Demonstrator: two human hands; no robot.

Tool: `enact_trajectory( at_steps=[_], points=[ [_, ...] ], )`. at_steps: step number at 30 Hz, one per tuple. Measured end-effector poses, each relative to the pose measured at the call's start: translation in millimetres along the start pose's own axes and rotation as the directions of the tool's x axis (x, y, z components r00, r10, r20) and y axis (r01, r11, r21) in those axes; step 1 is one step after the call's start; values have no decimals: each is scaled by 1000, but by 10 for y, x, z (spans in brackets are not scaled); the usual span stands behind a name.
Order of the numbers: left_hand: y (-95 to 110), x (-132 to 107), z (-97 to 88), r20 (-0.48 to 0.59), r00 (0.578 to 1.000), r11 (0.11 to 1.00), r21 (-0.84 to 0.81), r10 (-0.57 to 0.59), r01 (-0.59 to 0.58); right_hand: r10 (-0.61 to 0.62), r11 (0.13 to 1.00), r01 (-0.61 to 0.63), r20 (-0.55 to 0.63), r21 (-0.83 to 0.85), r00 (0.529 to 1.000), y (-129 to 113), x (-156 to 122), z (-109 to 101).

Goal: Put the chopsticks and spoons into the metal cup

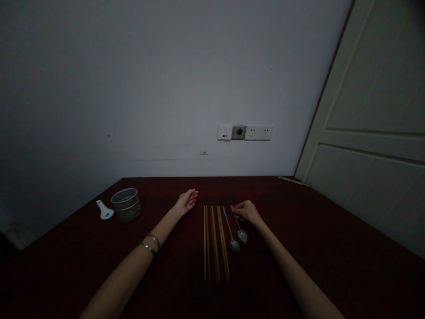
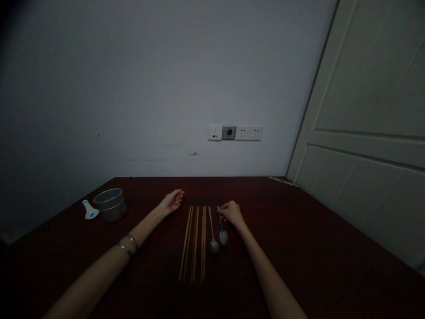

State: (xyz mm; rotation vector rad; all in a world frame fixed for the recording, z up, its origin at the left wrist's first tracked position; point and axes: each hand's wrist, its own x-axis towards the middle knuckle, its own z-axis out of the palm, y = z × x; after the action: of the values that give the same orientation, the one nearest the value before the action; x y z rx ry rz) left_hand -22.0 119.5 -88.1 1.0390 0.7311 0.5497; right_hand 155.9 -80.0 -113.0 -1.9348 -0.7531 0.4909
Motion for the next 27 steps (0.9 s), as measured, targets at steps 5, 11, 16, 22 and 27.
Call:
enact_trajectory(
  at_steps=[5, 11, 16, 22, 27],
  points=[
    [-5, -8, -3, 1, 1000, 997, -75, -25, 25, -59, 996, 56, -37, -70, 998, -26, -44, 17],
    [-1, -42, 1, 6, 999, 995, -92, -38, 38, -96, 989, 90, -43, -119, 994, -51, -89, 17],
    [-15, -28, -5, -5, 999, 996, -77, -47, 46, -88, 976, 77, -45, -205, 995, -48, -94, 18],
    [-3, -97, 30, 11, 999, 999, 19, 39, -39, -97, 962, 85, -35, -258, 995, -2, -66, -17],
    [213, -335, 224, 108, 960, 948, 162, 258, -273, -93, 971, 74, -73, -226, 993, 12, -50, -166]
  ],
)
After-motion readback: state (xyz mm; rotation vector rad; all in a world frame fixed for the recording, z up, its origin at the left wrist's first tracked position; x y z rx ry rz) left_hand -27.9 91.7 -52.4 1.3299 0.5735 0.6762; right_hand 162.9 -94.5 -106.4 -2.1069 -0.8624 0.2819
